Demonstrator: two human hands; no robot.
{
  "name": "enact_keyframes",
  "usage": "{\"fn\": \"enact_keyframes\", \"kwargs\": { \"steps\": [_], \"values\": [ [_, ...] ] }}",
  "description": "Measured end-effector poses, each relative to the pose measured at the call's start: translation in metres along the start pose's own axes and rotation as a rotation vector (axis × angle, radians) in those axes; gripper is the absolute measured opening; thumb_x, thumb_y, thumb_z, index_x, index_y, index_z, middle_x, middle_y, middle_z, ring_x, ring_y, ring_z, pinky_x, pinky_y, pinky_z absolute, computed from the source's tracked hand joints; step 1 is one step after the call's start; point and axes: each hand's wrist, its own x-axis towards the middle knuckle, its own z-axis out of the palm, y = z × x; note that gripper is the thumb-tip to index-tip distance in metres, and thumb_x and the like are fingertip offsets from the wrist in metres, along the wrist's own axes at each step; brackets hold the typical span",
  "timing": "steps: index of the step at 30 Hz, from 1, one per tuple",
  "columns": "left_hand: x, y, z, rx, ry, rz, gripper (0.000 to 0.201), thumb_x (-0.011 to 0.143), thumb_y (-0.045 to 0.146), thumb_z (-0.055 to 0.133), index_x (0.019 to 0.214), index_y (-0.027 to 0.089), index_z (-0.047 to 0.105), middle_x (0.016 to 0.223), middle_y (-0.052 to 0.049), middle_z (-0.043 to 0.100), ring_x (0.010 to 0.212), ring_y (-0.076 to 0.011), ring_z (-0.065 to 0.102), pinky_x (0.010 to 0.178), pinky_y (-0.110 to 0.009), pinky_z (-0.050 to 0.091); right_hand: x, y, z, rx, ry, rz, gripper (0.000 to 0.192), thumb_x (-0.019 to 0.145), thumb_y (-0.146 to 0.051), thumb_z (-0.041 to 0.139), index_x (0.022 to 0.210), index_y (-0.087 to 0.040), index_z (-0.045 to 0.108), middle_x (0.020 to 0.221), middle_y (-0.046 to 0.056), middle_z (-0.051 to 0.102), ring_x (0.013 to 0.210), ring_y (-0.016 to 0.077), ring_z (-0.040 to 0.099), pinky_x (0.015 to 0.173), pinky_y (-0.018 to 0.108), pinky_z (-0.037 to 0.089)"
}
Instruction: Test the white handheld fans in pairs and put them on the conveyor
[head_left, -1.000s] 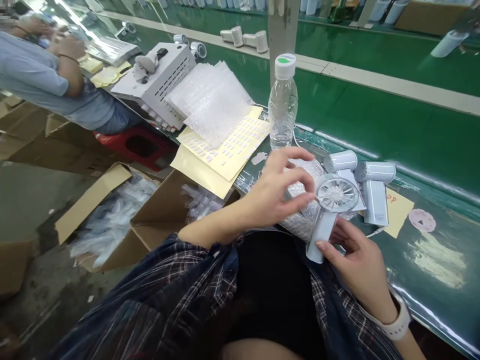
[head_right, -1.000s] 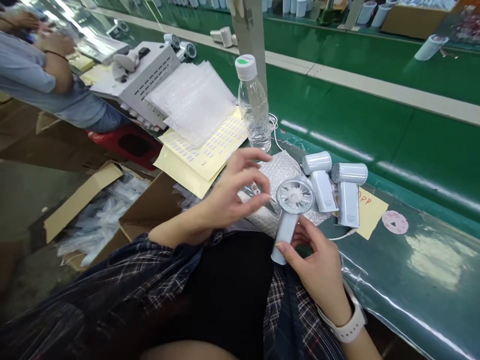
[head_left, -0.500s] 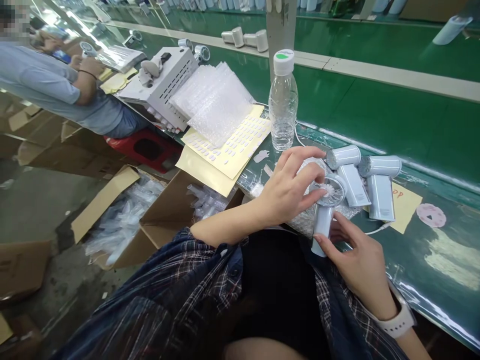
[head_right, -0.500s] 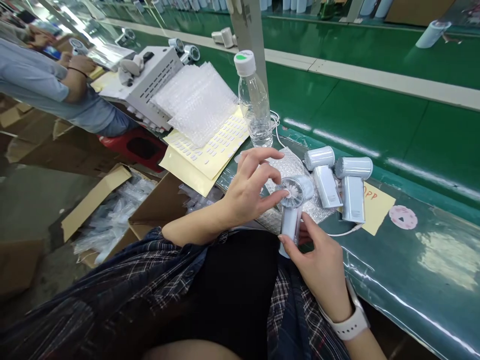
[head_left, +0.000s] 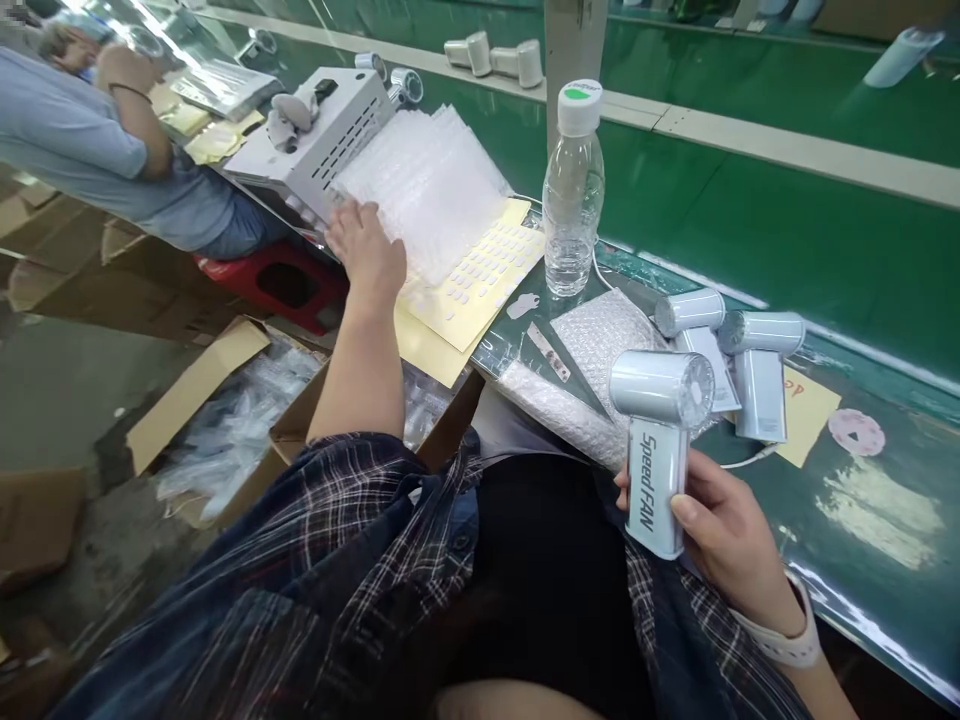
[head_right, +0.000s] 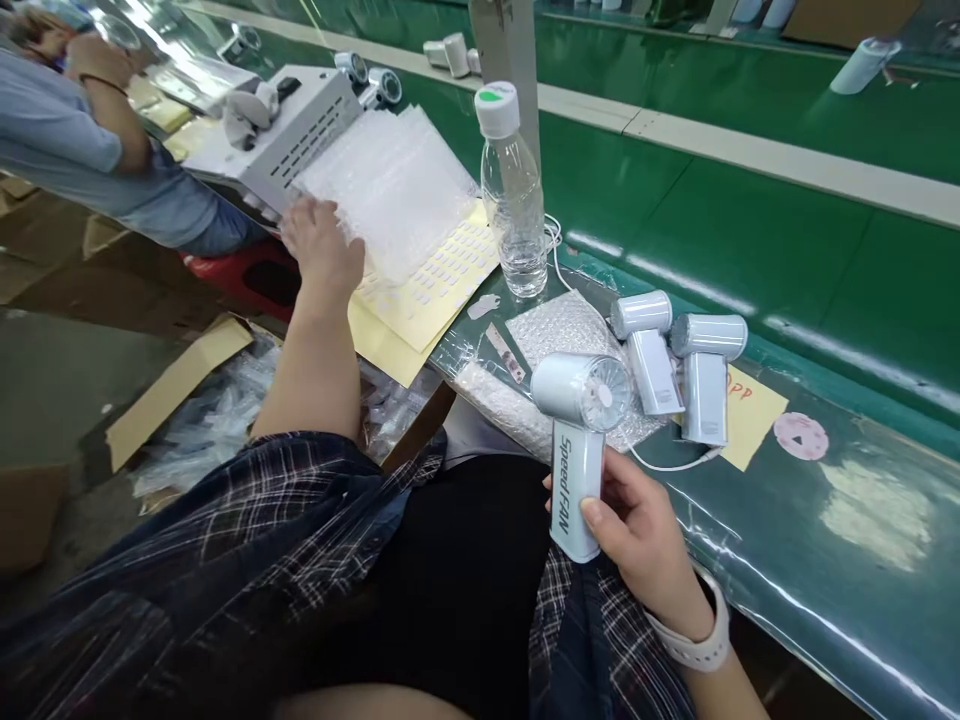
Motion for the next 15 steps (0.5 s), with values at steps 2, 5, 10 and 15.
{"fn": "enact_keyframes", "kwargs": {
  "steps": [2,5,10,15],
  "values": [
    [0.007,-0.021,-0.002,0.008,-0.03,-0.098,0.053,0.068,0.053,0.089,0.092,0.024,0.051,0.109,-0.002,0.057,0.141,-0.0235,0.028,0.12,-0.049,0.011,0.002,-0.003,0.003,-0.078,0.018,-0.031,0.035,0.096,-0.051,0.077,0.12,-0.026,0.079,0.1,0.008,0.084,0.08,0.0233,0.081,0.069,0.027,0.067],
    [-0.003,-0.021,-0.007,0.023,-0.073,-0.088,0.049,0.07,0.055,0.084,0.081,0.026,0.046,0.091,-0.001,0.056,0.128,-0.024,0.042,0.106,-0.043,0.023,0.006,-0.006,0.007,-0.155,0.064,-0.06,0.037,0.093,-0.049,0.081,0.119,-0.023,0.079,0.096,0.009,0.084,0.081,0.0238,0.082,0.07,0.026,0.067],
    [-0.009,0.0,-0.016,0.002,-0.069,-0.12,0.049,0.085,0.049,0.081,0.079,0.027,0.038,0.072,0.004,0.039,0.097,-0.0195,0.051,0.089,-0.035,0.031,0.008,-0.007,0.007,-0.261,0.126,-0.081,0.042,0.092,-0.049,0.08,0.12,-0.018,0.078,0.101,0.012,0.084,0.088,0.0276,0.084,0.074,0.029,0.069],
    [-0.026,0.042,-0.019,0.037,0.074,-0.08,0.054,0.081,0.029,0.092,0.093,0.026,0.04,0.072,0.009,0.035,0.071,-0.0131,0.037,0.079,-0.031,0.032,0.007,0.007,0.003,-0.344,0.222,-0.074,0.05,0.092,-0.051,0.079,0.129,-0.017,0.073,0.115,0.014,0.083,0.099,0.0304,0.082,0.08,0.035,0.068]
  ]
}}
